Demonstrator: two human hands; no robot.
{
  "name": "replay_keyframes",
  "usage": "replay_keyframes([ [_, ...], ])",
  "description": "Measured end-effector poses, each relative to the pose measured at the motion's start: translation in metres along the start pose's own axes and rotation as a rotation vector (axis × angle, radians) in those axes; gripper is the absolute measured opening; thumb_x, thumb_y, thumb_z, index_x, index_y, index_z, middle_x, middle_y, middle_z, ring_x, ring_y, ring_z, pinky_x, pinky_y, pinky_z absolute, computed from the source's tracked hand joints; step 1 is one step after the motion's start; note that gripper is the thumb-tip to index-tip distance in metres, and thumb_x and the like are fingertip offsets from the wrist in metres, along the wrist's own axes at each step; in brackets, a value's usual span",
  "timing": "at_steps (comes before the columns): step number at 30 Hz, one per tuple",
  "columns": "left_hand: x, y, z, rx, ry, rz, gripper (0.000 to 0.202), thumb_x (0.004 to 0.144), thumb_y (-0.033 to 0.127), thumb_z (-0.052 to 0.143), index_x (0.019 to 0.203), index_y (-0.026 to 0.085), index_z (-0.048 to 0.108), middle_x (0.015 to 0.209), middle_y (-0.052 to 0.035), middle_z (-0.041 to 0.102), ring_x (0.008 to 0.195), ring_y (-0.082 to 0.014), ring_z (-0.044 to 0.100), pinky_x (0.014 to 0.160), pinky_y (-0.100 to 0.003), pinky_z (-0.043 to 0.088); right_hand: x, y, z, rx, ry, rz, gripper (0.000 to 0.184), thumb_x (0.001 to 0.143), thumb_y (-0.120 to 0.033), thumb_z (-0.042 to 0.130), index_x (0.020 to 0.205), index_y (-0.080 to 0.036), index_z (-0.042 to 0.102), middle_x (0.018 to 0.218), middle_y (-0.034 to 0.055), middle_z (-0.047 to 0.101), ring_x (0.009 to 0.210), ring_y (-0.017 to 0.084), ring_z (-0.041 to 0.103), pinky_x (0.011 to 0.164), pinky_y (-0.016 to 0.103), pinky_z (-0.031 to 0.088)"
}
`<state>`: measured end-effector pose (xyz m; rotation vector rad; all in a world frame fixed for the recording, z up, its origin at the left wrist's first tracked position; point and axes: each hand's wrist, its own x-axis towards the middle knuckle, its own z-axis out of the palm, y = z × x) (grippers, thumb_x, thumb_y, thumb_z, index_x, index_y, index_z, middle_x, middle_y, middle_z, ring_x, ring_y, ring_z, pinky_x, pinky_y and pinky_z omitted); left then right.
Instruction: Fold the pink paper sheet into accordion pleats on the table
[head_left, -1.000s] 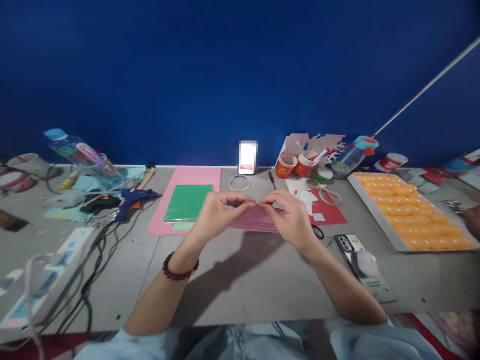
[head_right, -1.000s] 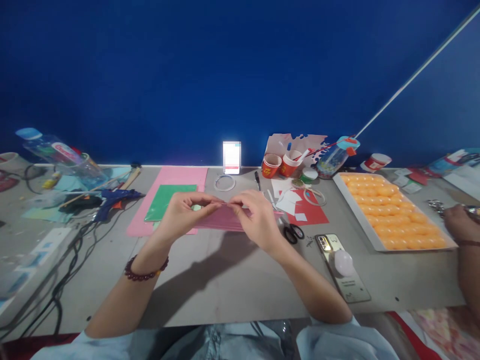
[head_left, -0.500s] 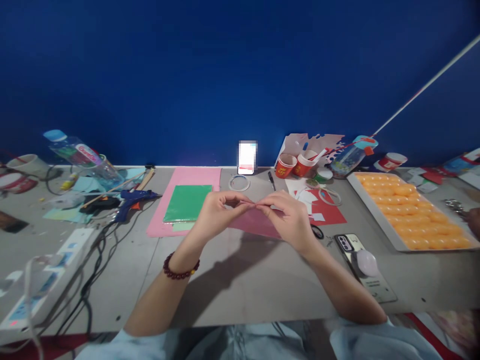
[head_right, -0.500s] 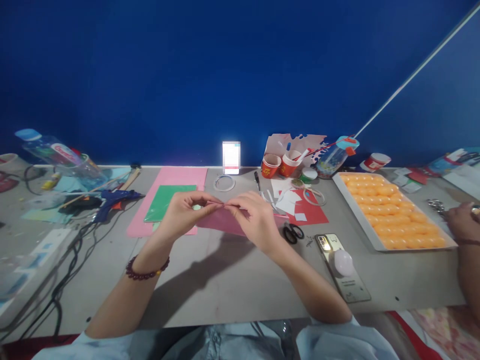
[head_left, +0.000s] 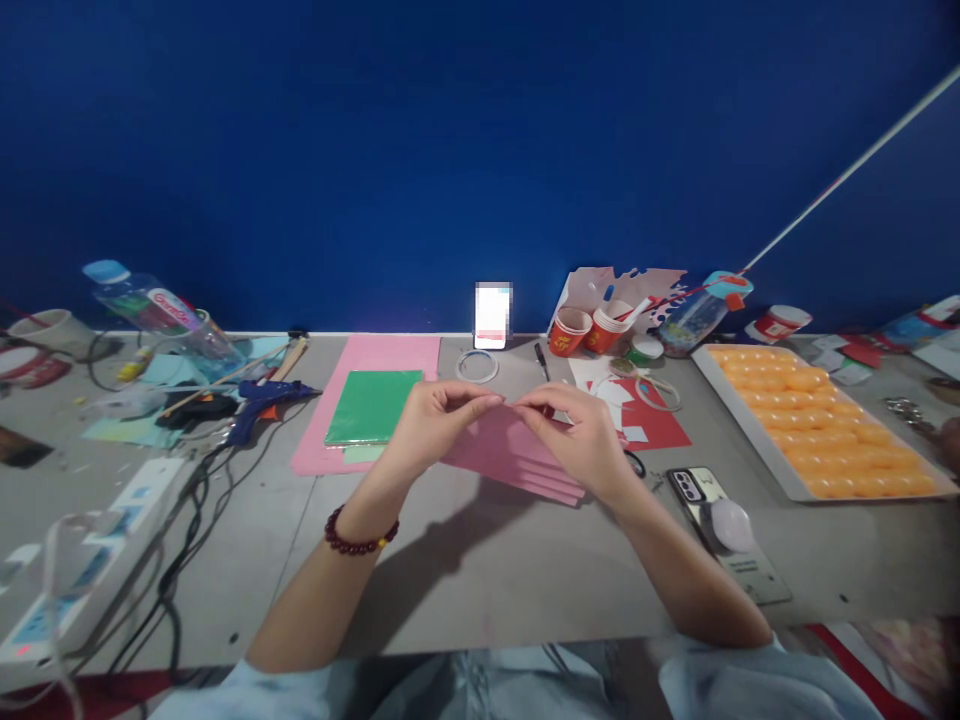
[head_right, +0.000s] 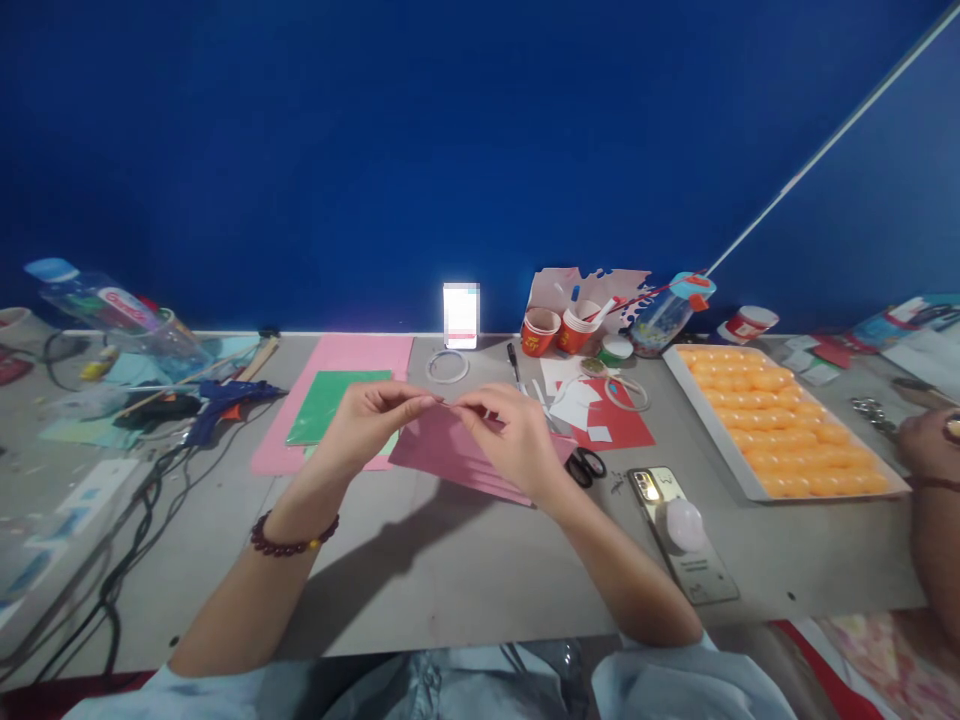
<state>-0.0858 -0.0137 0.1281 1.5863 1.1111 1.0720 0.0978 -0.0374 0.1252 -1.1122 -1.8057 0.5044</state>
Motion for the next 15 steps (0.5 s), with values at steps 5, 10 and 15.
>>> replay_keyframes([
  [5, 0.000, 0.001, -0.003, 0.000, 0.096, 0.039, 0.022, 0.075, 0.039, 0.071, 0.073, 0.018, 0.074, 0.065, -0.0023, 0.070, 0.056, -0.0119, 0.059, 0.053, -0.023, 0.046, 0.003, 0.004, -0.005, -0.066, -0.111, 0.028, 0.007, 0.083, -0.027, 0.063, 0.087, -0.022, 0.068, 0.084, 0.0020, 0.071, 0.077, 0.018, 0.064, 0.069, 0.030, 0.048],
  [10, 0.002, 0.000, -0.010, -0.017, 0.128, 0.039, 0.026, 0.075, 0.042, 0.070, 0.075, 0.017, 0.074, 0.062, -0.0031, 0.069, 0.059, -0.0136, 0.061, 0.056, -0.024, 0.049, 0.005, 0.011, -0.009, -0.145, -0.118, 0.035, 0.012, 0.085, -0.030, 0.060, 0.080, -0.022, 0.067, 0.078, 0.0014, 0.071, 0.072, 0.018, 0.063, 0.067, 0.029, 0.047],
  [15, 0.005, 0.000, -0.016, -0.002, 0.200, -0.006, 0.027, 0.071, 0.043, 0.073, 0.075, 0.016, 0.074, 0.064, -0.0023, 0.069, 0.055, -0.0110, 0.056, 0.051, -0.021, 0.044, 0.006, 0.017, -0.010, -0.148, -0.131, 0.057, 0.013, 0.086, -0.028, 0.058, 0.082, -0.023, 0.070, 0.081, -0.0002, 0.073, 0.072, 0.017, 0.065, 0.066, 0.028, 0.047],
])
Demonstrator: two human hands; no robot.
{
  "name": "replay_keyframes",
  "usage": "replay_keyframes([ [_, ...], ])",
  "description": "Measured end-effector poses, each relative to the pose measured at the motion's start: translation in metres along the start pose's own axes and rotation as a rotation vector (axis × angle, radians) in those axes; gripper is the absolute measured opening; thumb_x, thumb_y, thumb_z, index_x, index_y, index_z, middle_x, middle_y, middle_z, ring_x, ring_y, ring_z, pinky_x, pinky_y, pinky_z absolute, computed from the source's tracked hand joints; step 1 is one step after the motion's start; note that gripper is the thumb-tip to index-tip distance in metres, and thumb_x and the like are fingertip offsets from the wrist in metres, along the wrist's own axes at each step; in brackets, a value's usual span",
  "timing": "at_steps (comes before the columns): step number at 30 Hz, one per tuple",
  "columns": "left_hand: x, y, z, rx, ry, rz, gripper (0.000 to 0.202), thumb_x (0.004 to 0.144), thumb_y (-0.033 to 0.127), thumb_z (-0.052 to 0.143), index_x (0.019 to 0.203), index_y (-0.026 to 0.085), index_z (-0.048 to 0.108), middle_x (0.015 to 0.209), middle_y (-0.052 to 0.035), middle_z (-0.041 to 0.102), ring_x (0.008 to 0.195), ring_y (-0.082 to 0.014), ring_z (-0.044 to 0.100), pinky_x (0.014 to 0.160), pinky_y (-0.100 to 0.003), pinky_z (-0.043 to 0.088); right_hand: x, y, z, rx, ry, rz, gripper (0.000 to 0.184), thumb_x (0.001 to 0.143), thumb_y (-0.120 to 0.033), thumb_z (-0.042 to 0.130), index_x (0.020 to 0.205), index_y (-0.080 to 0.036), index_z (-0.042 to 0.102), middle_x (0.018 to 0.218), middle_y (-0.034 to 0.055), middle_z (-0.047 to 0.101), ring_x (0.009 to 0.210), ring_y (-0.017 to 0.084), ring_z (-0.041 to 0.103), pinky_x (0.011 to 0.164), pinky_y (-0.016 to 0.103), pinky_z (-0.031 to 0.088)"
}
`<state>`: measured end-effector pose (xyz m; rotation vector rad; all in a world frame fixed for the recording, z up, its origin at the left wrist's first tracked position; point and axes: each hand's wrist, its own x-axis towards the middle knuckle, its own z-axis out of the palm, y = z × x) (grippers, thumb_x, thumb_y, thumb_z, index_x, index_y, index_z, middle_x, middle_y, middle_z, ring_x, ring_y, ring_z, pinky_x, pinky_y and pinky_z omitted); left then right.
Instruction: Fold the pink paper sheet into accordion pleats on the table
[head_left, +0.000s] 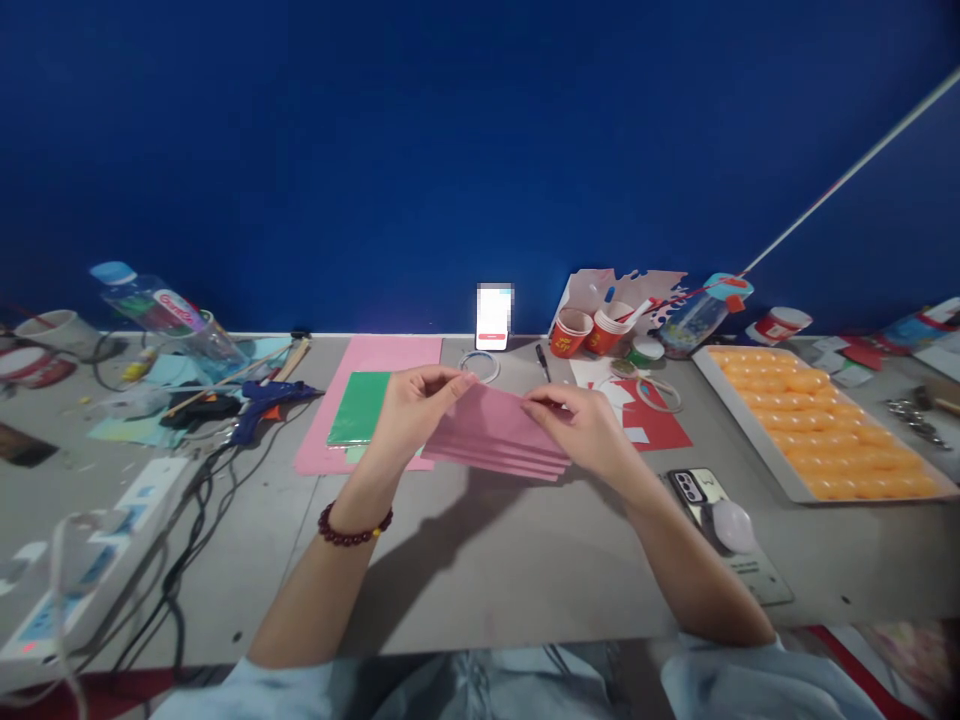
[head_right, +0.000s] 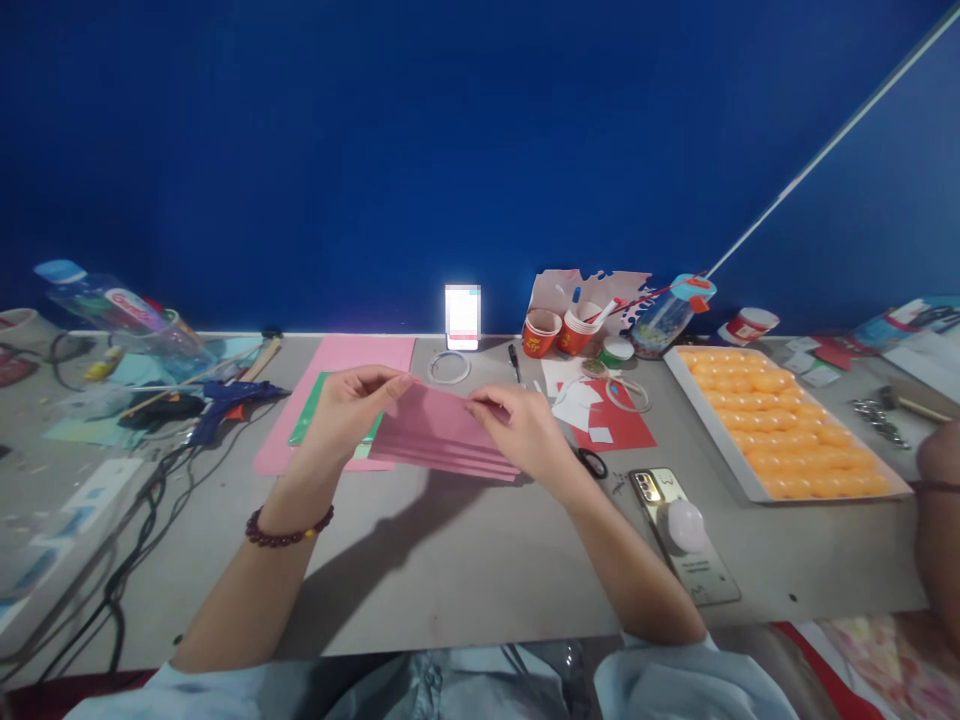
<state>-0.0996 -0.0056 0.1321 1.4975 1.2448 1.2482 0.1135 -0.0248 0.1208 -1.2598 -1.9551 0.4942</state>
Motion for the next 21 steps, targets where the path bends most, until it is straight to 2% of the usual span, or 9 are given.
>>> replay_keyframes([
  [5, 0.005, -0.007, -0.005, 0.018, 0.056, -0.001, 0.028, 0.071, 0.044, 0.073, 0.073, 0.016, 0.074, 0.063, -0.0013, 0.069, 0.050, -0.0093, 0.052, 0.047, -0.020, 0.041, 0.002, 0.011, -0.008, -0.016, -0.096, 0.053, 0.016, 0.086, -0.027, 0.057, 0.083, -0.023, 0.072, 0.084, -0.0001, 0.074, 0.074, 0.018, 0.067, 0.064, 0.028, 0.048],
  [9, 0.010, -0.008, -0.013, 0.059, -0.001, 0.073, 0.023, 0.074, 0.040, 0.072, 0.079, 0.018, 0.075, 0.076, -0.0044, 0.073, 0.067, -0.0156, 0.064, 0.060, -0.025, 0.049, 0.005, 0.024, -0.017, -0.055, -0.104, 0.070, 0.016, 0.085, -0.027, 0.057, 0.085, -0.024, 0.073, 0.085, 0.0002, 0.074, 0.075, 0.019, 0.067, 0.066, 0.030, 0.050],
  [11, 0.012, -0.008, -0.017, 0.134, -0.066, 0.203, 0.018, 0.077, 0.038, 0.070, 0.079, 0.020, 0.074, 0.085, -0.0056, 0.074, 0.079, -0.0181, 0.066, 0.068, -0.028, 0.051, 0.003, 0.030, -0.019, -0.075, -0.021, 0.007, 0.017, 0.087, -0.027, 0.056, 0.089, -0.024, 0.072, 0.087, 0.0011, 0.074, 0.078, 0.019, 0.067, 0.069, 0.031, 0.051],
  [13, 0.010, -0.012, -0.021, 0.272, -0.122, 0.417, 0.014, 0.081, 0.035, 0.066, 0.078, 0.022, 0.073, 0.091, -0.0056, 0.073, 0.086, -0.0181, 0.064, 0.074, -0.030, 0.051, -0.002, 0.037, -0.018, -0.156, 0.109, -0.123, 0.019, 0.088, -0.024, 0.054, 0.093, -0.024, 0.072, 0.093, 0.0029, 0.074, 0.086, 0.021, 0.067, 0.077, 0.035, 0.051],
  [15, 0.005, -0.026, -0.024, 0.455, -0.132, 0.664, 0.011, 0.084, 0.030, 0.064, 0.081, 0.024, 0.072, 0.091, -0.0046, 0.072, 0.085, -0.0172, 0.062, 0.077, -0.032, 0.049, -0.014, 0.046, -0.012, -0.325, 0.220, -0.282, 0.019, 0.088, -0.020, 0.054, 0.093, -0.025, 0.072, 0.101, 0.0045, 0.072, 0.098, 0.023, 0.063, 0.086, 0.041, 0.047],
  [16, 0.000, -0.036, -0.024, 0.554, -0.116, 0.762, 0.010, 0.085, 0.027, 0.062, 0.082, 0.025, 0.072, 0.089, -0.0042, 0.072, 0.083, -0.0172, 0.062, 0.076, -0.032, 0.048, -0.022, 0.052, -0.007, -0.422, 0.243, -0.330, 0.019, 0.087, -0.019, 0.056, 0.095, -0.026, 0.072, 0.102, 0.0053, 0.071, 0.098, 0.024, 0.062, 0.087, 0.043, 0.046],
  [17, -0.006, -0.047, -0.025, 0.652, -0.122, 0.832, 0.011, 0.086, 0.024, 0.060, 0.086, 0.025, 0.071, 0.088, -0.0041, 0.071, 0.084, -0.0176, 0.061, 0.076, -0.032, 0.048, -0.031, 0.058, -0.001, -0.496, 0.248, -0.376, 0.020, 0.087, -0.017, 0.056, 0.098, -0.025, 0.071, 0.098, 0.0062, 0.072, 0.095, 0.024, 0.062, 0.083, 0.042, 0.047],
  [19, -0.019, -0.072, -0.024, 0.819, -0.186, 0.894, 0.016, 0.090, 0.019, 0.053, 0.088, 0.023, 0.069, 0.088, -0.0049, 0.071, 0.086, -0.0179, 0.061, 0.077, -0.032, 0.047, -0.049, 0.072, 0.014, -0.608, 0.151, -0.442, 0.026, 0.089, -0.013, 0.051, 0.105, -0.024, 0.069, 0.093, 0.0070, 0.071, 0.090, 0.022, 0.062, 0.078, 0.039, 0.049],
  [21, -0.034, -0.092, -0.021, 0.931, -0.353, 0.923, 0.024, 0.093, 0.012, 0.044, 0.088, 0.020, 0.066, 0.088, -0.0059, 0.069, 0.085, -0.0174, 0.061, 0.076, -0.032, 0.047, -0.065, 0.086, 0.028, -0.647, 0.040, -0.484, 0.031, 0.091, -0.010, 0.045, 0.106, -0.023, 0.068, 0.093, 0.0074, 0.071, 0.088, 0.020, 0.062, 0.078, 0.037, 0.050],
])
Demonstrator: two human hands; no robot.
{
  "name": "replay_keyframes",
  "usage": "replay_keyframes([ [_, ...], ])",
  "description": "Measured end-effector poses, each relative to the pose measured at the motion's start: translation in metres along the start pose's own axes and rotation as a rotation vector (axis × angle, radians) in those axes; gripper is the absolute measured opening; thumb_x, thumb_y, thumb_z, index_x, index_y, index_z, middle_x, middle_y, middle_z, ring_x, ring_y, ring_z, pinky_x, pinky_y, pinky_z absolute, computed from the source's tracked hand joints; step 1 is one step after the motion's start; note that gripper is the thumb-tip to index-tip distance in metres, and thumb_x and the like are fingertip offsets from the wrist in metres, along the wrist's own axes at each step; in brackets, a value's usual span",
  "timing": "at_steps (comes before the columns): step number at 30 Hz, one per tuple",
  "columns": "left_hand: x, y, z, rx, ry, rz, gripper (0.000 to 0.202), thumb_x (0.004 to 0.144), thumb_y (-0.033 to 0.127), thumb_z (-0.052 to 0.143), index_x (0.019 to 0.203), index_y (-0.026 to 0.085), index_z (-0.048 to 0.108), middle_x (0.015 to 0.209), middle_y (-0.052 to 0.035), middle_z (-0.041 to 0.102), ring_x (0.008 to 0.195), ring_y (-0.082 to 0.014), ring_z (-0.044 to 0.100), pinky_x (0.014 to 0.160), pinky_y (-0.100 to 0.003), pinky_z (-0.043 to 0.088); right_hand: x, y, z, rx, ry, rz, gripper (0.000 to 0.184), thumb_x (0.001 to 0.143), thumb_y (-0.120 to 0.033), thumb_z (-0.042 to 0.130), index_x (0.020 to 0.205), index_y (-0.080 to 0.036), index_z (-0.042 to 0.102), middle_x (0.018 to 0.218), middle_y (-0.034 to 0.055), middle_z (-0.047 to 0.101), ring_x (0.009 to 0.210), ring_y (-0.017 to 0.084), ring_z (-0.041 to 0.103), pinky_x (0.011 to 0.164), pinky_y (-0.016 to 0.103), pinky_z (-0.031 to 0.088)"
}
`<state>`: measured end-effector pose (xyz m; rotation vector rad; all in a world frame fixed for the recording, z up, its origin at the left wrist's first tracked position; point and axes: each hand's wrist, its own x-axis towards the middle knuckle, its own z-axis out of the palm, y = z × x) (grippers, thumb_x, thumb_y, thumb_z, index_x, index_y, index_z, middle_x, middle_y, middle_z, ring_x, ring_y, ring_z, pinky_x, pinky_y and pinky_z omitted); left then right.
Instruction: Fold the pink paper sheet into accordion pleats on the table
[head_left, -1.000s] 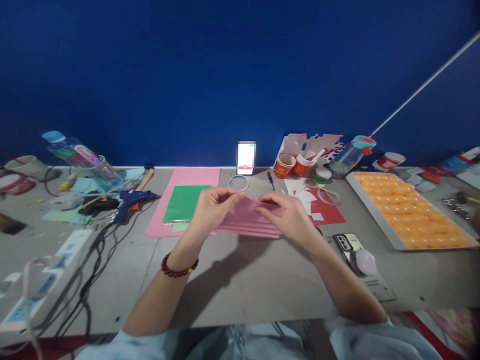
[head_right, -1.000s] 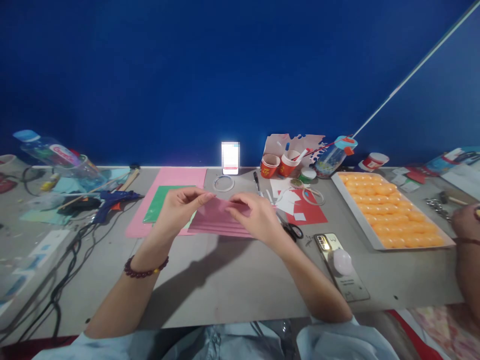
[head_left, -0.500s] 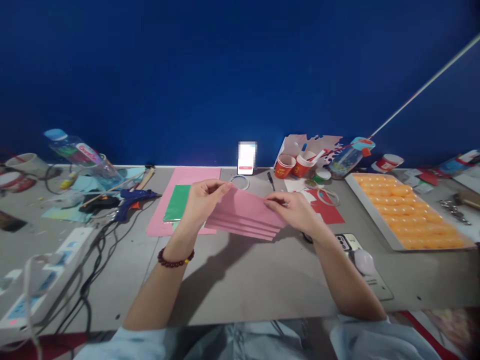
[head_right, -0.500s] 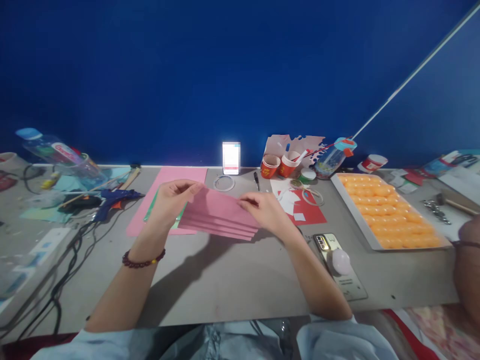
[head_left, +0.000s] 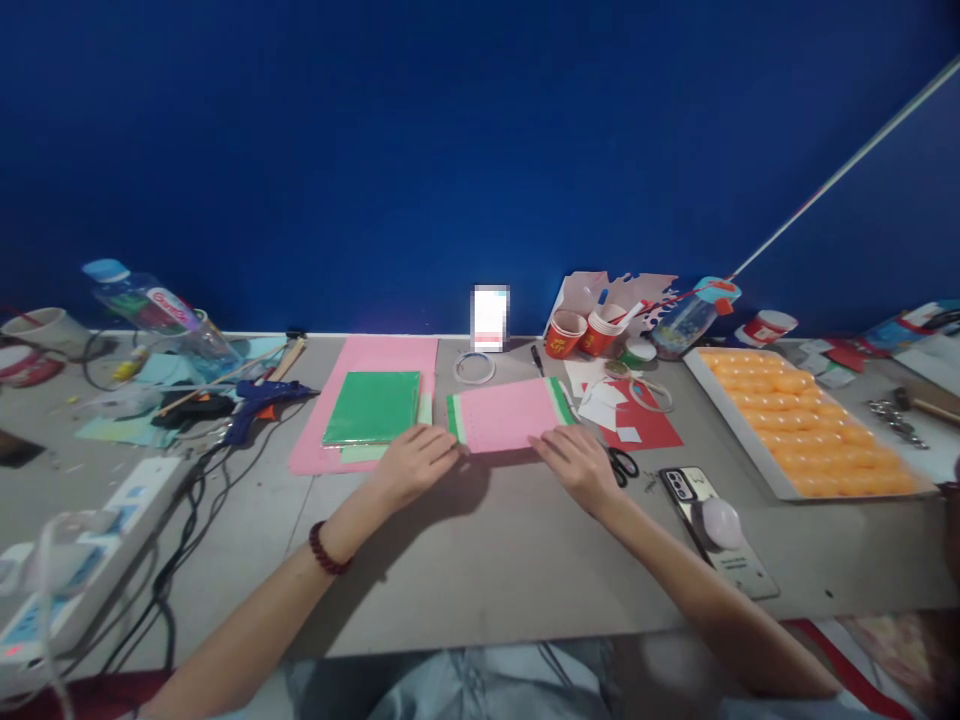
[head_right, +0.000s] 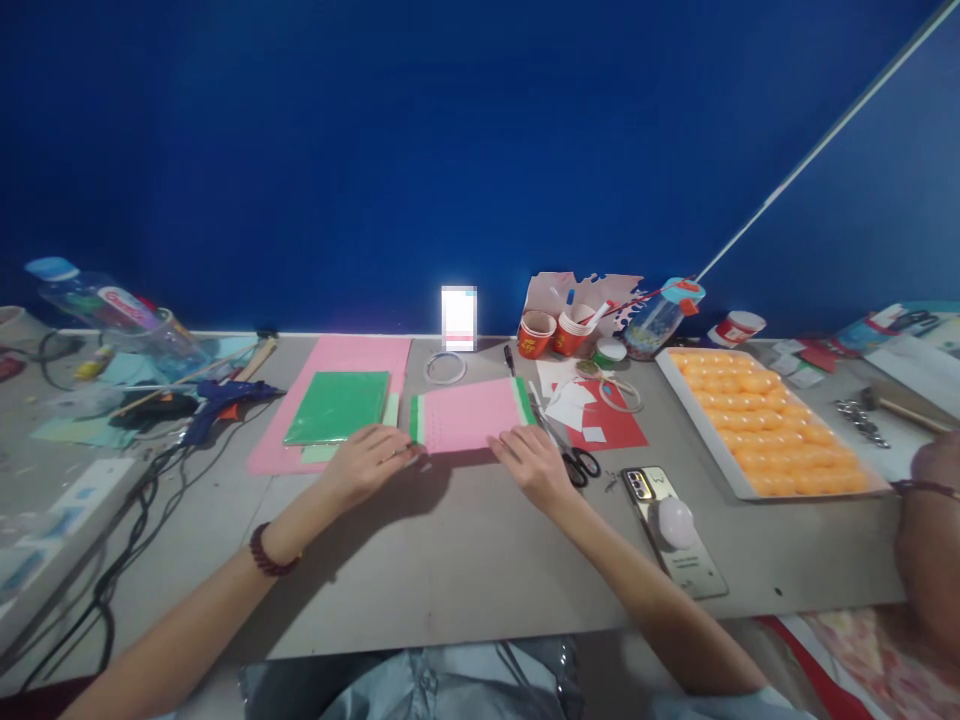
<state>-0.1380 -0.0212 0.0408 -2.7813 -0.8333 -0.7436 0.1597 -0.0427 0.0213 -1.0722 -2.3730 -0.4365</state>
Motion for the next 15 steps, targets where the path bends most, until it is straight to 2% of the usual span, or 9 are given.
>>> replay_keyframes([
  [2, -0.011, 0.009, 0.011, 0.034, -0.121, 0.052, 0.025, 0.092, 0.008, 0.041, 0.086, 0.017, 0.064, 0.086, -0.0067, 0.067, 0.081, -0.0187, 0.061, 0.072, -0.033, 0.047, -0.012, -0.004, 0.013, 0.024, -0.064, -0.054, 0.032, 0.091, -0.008, 0.043, 0.107, -0.021, 0.068, 0.093, 0.0085, 0.070, 0.089, 0.020, 0.062, 0.078, 0.036, 0.050],
  [4, -0.016, 0.018, 0.017, 0.034, -0.207, 0.052, 0.023, 0.091, 0.005, 0.041, 0.089, 0.016, 0.062, 0.090, -0.0078, 0.066, 0.084, -0.0206, 0.061, 0.072, -0.034, 0.048, -0.018, -0.006, 0.020, 0.031, -0.099, -0.046, 0.032, 0.091, -0.007, 0.042, 0.107, -0.019, 0.067, 0.097, 0.0105, 0.069, 0.092, 0.022, 0.060, 0.080, 0.038, 0.050],
  [8, -0.012, 0.040, 0.023, -0.010, -0.236, -0.086, 0.024, 0.086, 0.008, 0.047, 0.107, 0.012, 0.058, 0.108, -0.0138, 0.062, 0.101, -0.0265, 0.058, 0.086, -0.040, 0.048, -0.025, -0.008, 0.026, 0.062, -0.132, 0.045, 0.031, 0.088, -0.005, 0.045, 0.108, -0.016, 0.067, 0.100, 0.0137, 0.067, 0.095, 0.024, 0.059, 0.080, 0.038, 0.051],
  [10, -0.004, 0.056, 0.028, -0.036, -0.248, -0.117, 0.031, 0.085, 0.009, 0.048, 0.115, 0.009, 0.055, 0.115, -0.0157, 0.059, 0.109, -0.0272, 0.055, 0.094, -0.040, 0.045, -0.029, -0.009, 0.029, 0.080, -0.141, 0.076, 0.033, 0.088, -0.005, 0.044, 0.110, -0.016, 0.066, 0.099, 0.0128, 0.066, 0.095, 0.024, 0.059, 0.079, 0.037, 0.051],
  [12, 0.004, 0.074, 0.036, -0.076, -0.294, -0.127, 0.037, 0.087, 0.016, 0.049, 0.123, 0.008, 0.051, 0.121, -0.0159, 0.058, 0.113, -0.0274, 0.053, 0.096, -0.039, 0.044, -0.032, -0.010, 0.032, 0.095, -0.149, 0.098, 0.034, 0.089, -0.005, 0.042, 0.112, -0.016, 0.064, 0.098, 0.0117, 0.065, 0.095, 0.023, 0.058, 0.080, 0.037, 0.051],
  [15, 0.013, 0.096, 0.049, -0.063, -0.341, -0.251, 0.045, 0.090, 0.029, 0.049, 0.129, 0.007, 0.047, 0.126, -0.0169, 0.056, 0.114, -0.0292, 0.052, 0.095, -0.043, 0.044, -0.035, -0.012, 0.033, 0.104, -0.190, 0.118, 0.035, 0.089, -0.005, 0.041, 0.115, -0.014, 0.062, 0.101, 0.0118, 0.064, 0.098, 0.022, 0.057, 0.084, 0.036, 0.050],
])
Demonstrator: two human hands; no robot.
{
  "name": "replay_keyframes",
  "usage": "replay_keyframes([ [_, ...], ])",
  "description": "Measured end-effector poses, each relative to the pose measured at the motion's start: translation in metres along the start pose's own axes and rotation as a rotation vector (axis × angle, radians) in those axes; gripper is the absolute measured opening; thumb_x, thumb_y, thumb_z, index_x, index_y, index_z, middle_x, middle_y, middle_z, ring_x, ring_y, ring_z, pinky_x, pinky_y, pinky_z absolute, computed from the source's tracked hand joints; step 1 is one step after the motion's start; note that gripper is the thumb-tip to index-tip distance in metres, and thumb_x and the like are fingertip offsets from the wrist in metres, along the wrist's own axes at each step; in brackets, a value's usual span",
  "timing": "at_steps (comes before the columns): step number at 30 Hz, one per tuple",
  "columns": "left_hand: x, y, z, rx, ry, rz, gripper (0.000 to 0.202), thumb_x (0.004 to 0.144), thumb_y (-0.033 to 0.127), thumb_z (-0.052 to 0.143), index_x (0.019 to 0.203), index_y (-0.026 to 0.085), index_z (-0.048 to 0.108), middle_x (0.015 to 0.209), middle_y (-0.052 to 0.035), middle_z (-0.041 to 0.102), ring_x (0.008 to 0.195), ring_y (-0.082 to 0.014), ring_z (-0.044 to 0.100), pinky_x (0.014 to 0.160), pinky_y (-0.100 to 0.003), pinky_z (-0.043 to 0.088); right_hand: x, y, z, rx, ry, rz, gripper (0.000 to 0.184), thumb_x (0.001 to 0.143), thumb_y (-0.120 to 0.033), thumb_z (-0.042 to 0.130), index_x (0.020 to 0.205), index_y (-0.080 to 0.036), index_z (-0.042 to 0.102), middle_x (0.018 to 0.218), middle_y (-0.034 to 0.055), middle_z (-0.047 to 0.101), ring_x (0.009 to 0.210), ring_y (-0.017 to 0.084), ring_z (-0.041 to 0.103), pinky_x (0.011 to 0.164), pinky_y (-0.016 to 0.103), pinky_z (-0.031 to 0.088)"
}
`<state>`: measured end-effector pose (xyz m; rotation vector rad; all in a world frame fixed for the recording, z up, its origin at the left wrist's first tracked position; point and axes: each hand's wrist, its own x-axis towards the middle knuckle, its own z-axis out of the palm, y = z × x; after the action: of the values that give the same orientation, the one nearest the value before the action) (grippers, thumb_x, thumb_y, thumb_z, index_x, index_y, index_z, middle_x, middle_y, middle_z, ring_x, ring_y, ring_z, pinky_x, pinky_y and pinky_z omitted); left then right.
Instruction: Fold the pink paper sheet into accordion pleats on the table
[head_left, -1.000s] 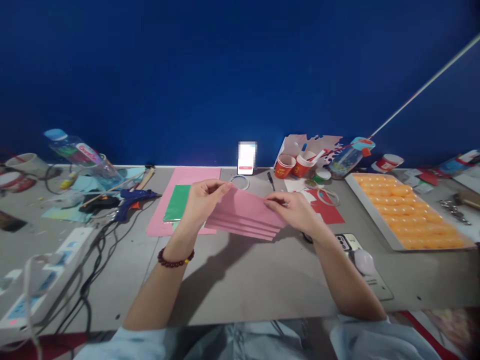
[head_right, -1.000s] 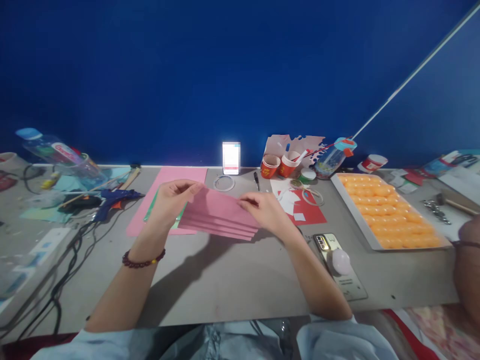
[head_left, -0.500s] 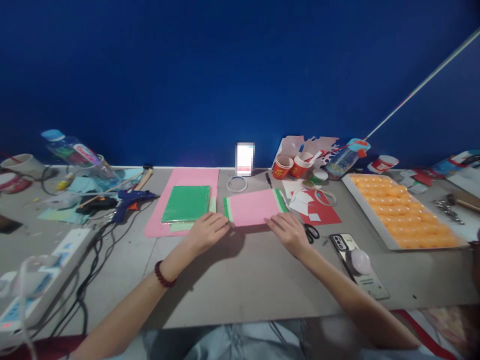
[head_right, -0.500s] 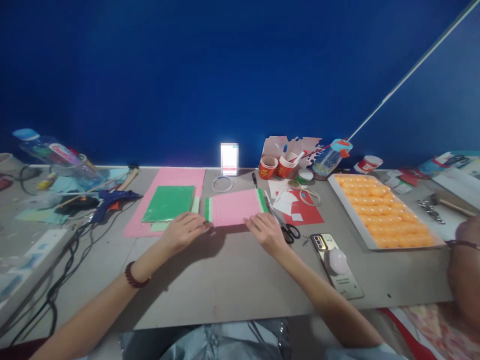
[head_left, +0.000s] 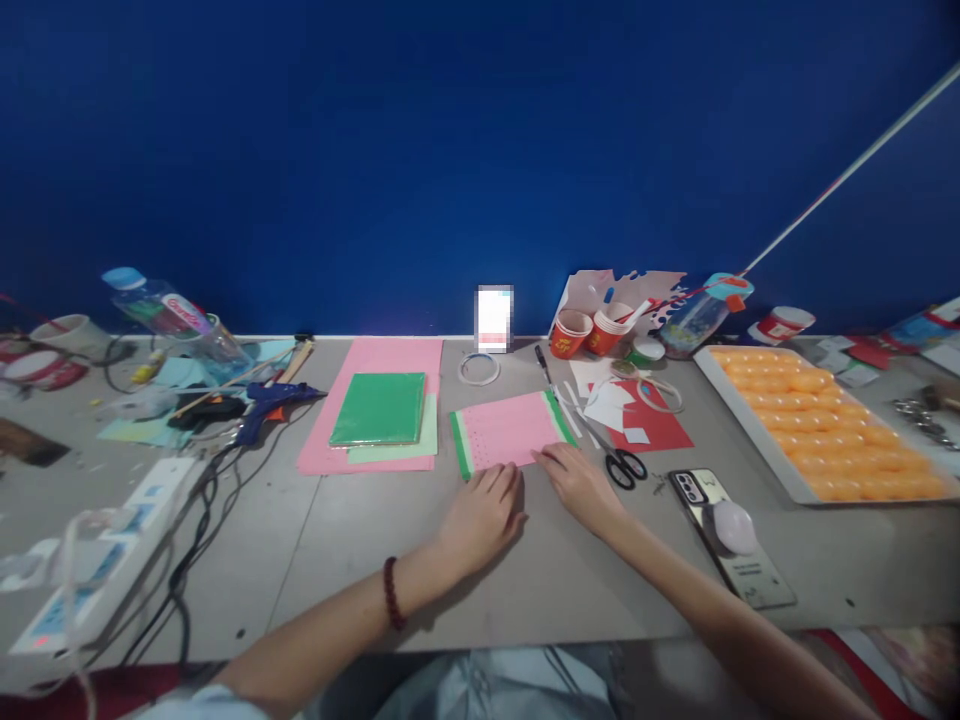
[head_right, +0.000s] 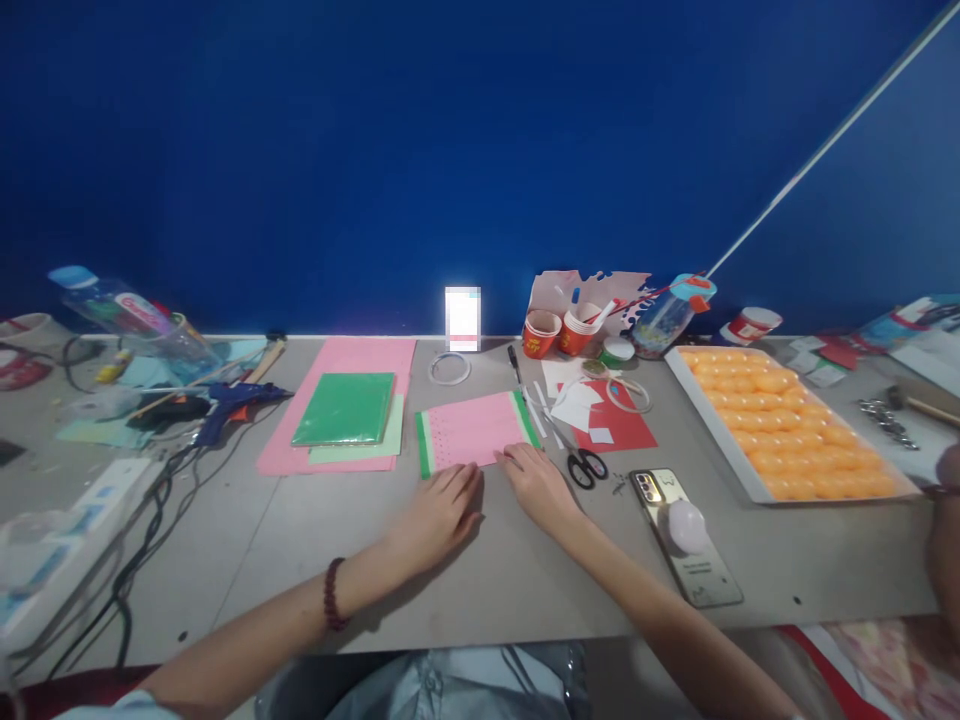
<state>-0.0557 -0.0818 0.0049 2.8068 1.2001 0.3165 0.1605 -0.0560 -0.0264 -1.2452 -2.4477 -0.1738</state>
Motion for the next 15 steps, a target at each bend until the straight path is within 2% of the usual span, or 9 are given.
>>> replay_keyframes([
  [2, 0.002, 0.008, 0.007, 0.015, 0.009, -0.053, 0.048, 0.090, 0.033, 0.049, 0.130, 0.007, 0.047, 0.131, -0.0167, 0.054, 0.117, -0.0307, 0.050, 0.097, -0.045, 0.042, -0.001, -0.003, -0.003, -0.016, -0.042, 0.004, 0.035, 0.089, -0.006, 0.042, 0.118, -0.012, 0.060, 0.104, 0.0127, 0.064, 0.101, 0.023, 0.056, 0.087, 0.037, 0.049],
  [6, -0.001, 0.009, 0.012, 0.022, 0.002, -0.053, 0.049, 0.092, 0.034, 0.047, 0.133, 0.007, 0.045, 0.136, -0.0143, 0.051, 0.121, -0.0289, 0.047, 0.103, -0.044, 0.036, -0.003, -0.016, -0.014, -0.078, -0.099, 0.028, 0.035, 0.090, -0.011, 0.044, 0.122, -0.010, 0.058, 0.111, 0.0142, 0.063, 0.107, 0.025, 0.054, 0.094, 0.039, 0.045],
  [11, -0.004, 0.009, 0.012, 0.041, -0.019, -0.064, 0.049, 0.094, 0.034, 0.040, 0.137, 0.008, 0.041, 0.140, -0.0133, 0.047, 0.125, -0.0268, 0.044, 0.106, -0.043, 0.032, -0.008, -0.028, -0.024, -0.174, -0.120, 0.154, 0.038, 0.090, -0.022, 0.048, 0.126, -0.020, 0.058, 0.122, 0.0139, 0.058, 0.116, 0.029, 0.049, 0.103, 0.047, 0.035],
  [13, -0.004, 0.009, 0.013, 0.045, -0.017, -0.063, 0.050, 0.095, 0.034, 0.038, 0.138, 0.009, 0.040, 0.141, -0.0127, 0.046, 0.125, -0.0261, 0.043, 0.106, -0.042, 0.031, -0.011, -0.029, -0.025, -0.185, -0.132, 0.196, 0.039, 0.090, -0.026, 0.048, 0.129, -0.024, 0.056, 0.124, 0.0126, 0.058, 0.117, 0.029, 0.049, 0.105, 0.048, 0.032],
  [15, -0.004, 0.009, 0.014, 0.048, -0.010, -0.064, 0.050, 0.095, 0.034, 0.038, 0.138, 0.010, 0.039, 0.141, -0.0123, 0.046, 0.126, -0.0256, 0.042, 0.106, -0.042, 0.031, -0.014, -0.027, -0.023, -0.173, -0.152, 0.205, 0.042, 0.091, -0.028, 0.047, 0.133, -0.023, 0.052, 0.126, 0.0122, 0.057, 0.120, 0.028, 0.048, 0.107, 0.046, 0.030],
])
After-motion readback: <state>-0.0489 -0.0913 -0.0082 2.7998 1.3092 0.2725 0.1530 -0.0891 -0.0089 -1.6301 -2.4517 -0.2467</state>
